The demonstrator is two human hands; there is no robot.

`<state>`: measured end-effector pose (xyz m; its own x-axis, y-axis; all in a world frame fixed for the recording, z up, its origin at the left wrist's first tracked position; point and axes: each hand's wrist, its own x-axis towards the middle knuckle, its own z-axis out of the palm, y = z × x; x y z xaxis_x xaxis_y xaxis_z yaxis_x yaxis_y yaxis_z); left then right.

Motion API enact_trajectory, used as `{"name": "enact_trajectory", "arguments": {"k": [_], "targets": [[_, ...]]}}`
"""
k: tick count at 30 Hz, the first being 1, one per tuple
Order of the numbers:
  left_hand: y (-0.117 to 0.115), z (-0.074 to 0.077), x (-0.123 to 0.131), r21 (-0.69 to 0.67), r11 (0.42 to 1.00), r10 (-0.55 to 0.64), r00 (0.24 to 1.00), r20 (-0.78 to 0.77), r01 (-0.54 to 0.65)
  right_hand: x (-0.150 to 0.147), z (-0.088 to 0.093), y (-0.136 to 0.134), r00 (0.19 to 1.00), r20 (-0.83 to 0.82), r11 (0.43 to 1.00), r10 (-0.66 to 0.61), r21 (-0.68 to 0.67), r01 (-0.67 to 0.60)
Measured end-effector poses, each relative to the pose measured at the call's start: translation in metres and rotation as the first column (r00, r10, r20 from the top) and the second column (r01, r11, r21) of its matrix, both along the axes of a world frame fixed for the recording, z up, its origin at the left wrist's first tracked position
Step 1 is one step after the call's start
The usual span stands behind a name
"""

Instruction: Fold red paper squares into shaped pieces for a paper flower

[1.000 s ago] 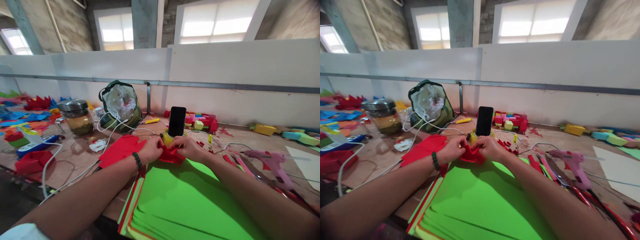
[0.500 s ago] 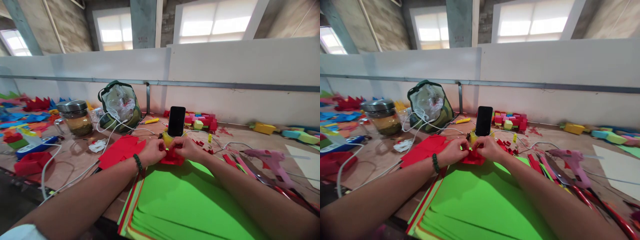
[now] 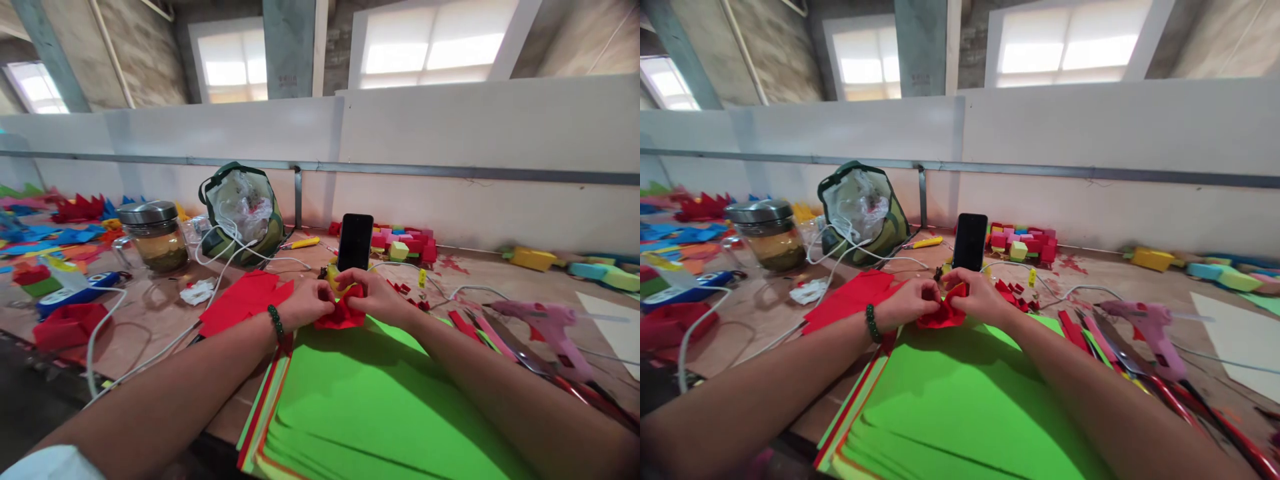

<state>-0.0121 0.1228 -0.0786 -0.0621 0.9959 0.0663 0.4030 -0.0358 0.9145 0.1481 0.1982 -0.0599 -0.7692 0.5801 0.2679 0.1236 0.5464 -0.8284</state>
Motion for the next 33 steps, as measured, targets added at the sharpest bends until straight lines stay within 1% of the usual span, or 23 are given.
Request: {"name": "enact_trajectory", "arguments": {"k": [3, 6, 8, 11, 13, 16, 21, 26, 33], "targets": [[0.001, -0.002, -0.001, 0.013, 0.999, 0.033, 0.999, 0.026, -0.033, 0.000, 0.003, 0.001, 1.000, 0.017, 0.996, 0.008, -0.084, -0.006], [0.002, -0.003, -0.002, 0.048, 0.995, 0.082, 0.996, 0.025, -0.083, 0.001, 0.009, 0.000, 0.998, 0.046, 0.997, -0.049, -0.058, 0.052], [0.002, -0.003, -0.001, 0.058, 0.994, 0.091, 0.996, 0.024, -0.093, 0.001, 0.014, -0.003, 0.993, 0.085, 0.996, -0.079, -0.031, 0.082], [0.002, -0.003, -0.001, 0.037, 0.996, 0.084, 0.996, 0.022, -0.084, 0.001, 0.018, -0.008, 0.981, 0.160, 0.993, -0.112, 0.054, 0.104], [0.002, -0.003, -0.001, 0.024, 0.996, 0.090, 0.996, 0.020, -0.091, 0.001, 0.017, -0.011, 0.973, 0.195, 0.988, -0.121, 0.122, 0.098], [0.002, -0.002, 0.000, 0.026, 0.993, 0.111, 0.994, 0.021, -0.111, 0.000, 0.014, -0.014, 0.966, 0.213, 0.978, -0.144, 0.179, 0.106], [-0.001, 0.000, 0.002, 0.018, 0.992, 0.121, 0.992, 0.040, -0.122, -0.002, 0.016, -0.019, 0.943, 0.201, 0.921, -0.267, 0.342, 0.188], [-0.005, 0.007, 0.001, -0.022, 0.996, 0.086, 0.992, 0.092, -0.085, -0.002, 0.020, -0.021, 0.951, 0.213, 0.921, -0.226, 0.364, 0.137], [-0.005, 0.013, 0.004, -0.054, 0.996, 0.079, 0.975, 0.208, -0.069, -0.001, 0.016, -0.015, 0.966, 0.151, 0.913, -0.210, 0.383, 0.138]]}}
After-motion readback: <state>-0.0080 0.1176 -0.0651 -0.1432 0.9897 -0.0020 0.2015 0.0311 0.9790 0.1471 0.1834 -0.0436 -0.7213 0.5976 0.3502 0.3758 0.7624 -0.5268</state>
